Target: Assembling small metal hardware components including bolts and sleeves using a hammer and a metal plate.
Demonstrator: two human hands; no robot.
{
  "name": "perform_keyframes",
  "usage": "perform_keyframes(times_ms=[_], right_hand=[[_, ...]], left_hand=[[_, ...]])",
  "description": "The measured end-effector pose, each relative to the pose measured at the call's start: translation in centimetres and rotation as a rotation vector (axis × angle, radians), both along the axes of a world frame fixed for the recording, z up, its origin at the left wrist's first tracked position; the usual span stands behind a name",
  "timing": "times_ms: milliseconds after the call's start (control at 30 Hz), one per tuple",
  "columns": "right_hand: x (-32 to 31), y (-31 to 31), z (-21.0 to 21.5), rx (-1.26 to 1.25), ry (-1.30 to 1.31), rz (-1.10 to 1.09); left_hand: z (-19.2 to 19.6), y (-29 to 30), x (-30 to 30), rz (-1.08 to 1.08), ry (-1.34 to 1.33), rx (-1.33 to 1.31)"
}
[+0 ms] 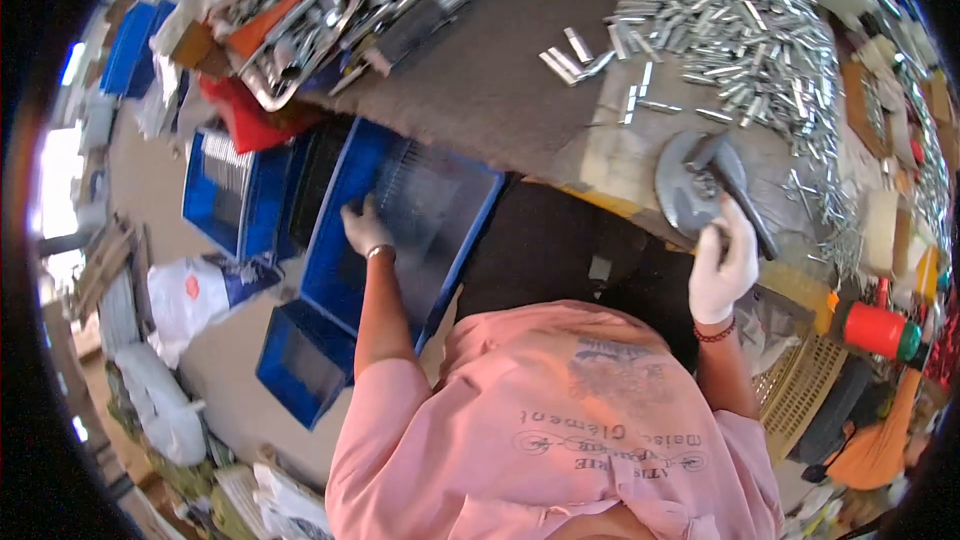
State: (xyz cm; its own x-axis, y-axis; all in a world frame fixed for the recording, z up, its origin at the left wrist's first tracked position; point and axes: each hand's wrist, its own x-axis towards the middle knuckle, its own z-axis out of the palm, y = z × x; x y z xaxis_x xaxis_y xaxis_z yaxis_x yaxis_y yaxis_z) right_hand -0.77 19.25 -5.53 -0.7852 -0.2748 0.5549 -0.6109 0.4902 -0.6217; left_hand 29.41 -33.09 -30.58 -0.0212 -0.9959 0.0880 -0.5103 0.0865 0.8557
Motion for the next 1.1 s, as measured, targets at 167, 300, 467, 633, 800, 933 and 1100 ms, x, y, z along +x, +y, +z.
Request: perform_keyframes(times_ms=[167, 300, 467, 633, 800, 933, 1100], right_hand=[[0.3, 1.2, 0.2, 0.045, 0.023, -0.064], [0.1, 0.9, 0.8, -0.035, 0.056, -0.019], [-0.2, 1.7, 2.5, 0.031, 0.023, 0.037], [0.9, 5.1, 5.2, 0.010, -0.159, -0.032], [-4.5, 11.3, 6.2, 0.322, -0.037, -0.419], [-9.6, 11.4, 5.7, 0.530, 0.015, -0.358], [-13.8, 19.9, -0.2, 0.855, -0.028, -0.326]], left_hand=[[16.2, 9.0, -16.7, -0.269, 0.088, -0.458], [28.8, 17.5, -23.5, -0.860, 0.107, -0.610], [29.2, 25.5, -31.9, -1.311, -0.058, -0.515], [30.0, 27.8, -34.5, -1.412, -0.192, -0.404], [29.6, 26.5, -35.1, -1.353, -0.262, -0.268], [30.5, 27.1, -31.9, -1.292, 0.280, 0.360], [28.6, 31.9, -30.8, -1.563, 0.251, 0.031]])
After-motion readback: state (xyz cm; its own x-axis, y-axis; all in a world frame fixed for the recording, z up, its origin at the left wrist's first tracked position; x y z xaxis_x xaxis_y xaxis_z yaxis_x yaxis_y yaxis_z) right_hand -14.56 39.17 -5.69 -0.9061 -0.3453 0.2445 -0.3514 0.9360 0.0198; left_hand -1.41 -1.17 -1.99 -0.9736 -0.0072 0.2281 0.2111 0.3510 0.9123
